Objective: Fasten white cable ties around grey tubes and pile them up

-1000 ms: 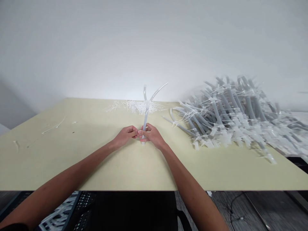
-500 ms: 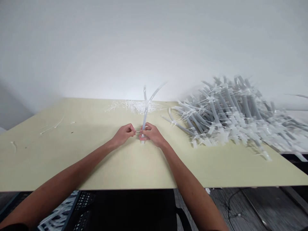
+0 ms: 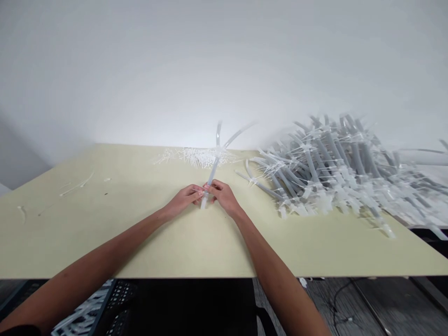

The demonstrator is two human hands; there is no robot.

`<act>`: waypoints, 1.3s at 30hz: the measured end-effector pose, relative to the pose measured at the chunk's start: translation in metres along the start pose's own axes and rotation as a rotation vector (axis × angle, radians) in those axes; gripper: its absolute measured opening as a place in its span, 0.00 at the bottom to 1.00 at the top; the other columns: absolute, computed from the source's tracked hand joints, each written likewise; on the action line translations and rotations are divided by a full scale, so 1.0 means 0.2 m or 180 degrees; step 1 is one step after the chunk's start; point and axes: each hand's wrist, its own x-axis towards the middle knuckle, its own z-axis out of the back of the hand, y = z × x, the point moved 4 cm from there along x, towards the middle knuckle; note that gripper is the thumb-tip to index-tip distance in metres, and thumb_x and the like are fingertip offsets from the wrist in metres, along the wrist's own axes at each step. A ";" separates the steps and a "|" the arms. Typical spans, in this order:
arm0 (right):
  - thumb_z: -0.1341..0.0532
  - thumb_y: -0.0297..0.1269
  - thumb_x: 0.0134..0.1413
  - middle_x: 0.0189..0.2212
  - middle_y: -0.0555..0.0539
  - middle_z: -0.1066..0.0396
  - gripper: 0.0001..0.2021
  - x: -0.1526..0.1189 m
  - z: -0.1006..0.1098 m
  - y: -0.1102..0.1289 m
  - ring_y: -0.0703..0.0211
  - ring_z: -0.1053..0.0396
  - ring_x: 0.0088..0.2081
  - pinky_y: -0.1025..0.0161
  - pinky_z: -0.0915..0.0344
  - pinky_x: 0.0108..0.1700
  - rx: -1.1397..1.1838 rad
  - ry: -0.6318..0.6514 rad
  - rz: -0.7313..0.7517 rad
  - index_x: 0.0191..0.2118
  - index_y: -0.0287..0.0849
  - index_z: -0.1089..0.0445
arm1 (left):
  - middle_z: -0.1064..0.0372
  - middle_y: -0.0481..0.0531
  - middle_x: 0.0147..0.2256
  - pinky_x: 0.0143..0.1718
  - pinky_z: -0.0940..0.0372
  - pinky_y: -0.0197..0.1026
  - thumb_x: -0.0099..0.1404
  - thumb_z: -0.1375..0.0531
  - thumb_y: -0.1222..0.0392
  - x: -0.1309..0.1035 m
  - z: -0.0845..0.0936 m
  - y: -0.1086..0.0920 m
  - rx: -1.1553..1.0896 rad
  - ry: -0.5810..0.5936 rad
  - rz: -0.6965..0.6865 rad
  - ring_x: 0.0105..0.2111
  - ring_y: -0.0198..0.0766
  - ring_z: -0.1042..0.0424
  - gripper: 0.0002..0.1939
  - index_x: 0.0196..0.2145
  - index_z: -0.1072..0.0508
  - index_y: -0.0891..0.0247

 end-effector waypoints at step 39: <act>0.38 0.42 0.44 0.29 0.48 0.32 0.12 0.00 -0.01 0.00 0.60 0.36 0.33 0.59 0.39 0.41 0.0066 -0.0089 0.0105 0.33 0.39 0.29 | 0.33 0.48 0.27 0.29 0.44 0.36 0.60 0.47 0.48 -0.08 0.02 -0.13 0.1233 -0.0861 -0.0428 0.26 0.34 0.37 0.14 0.27 0.33 0.62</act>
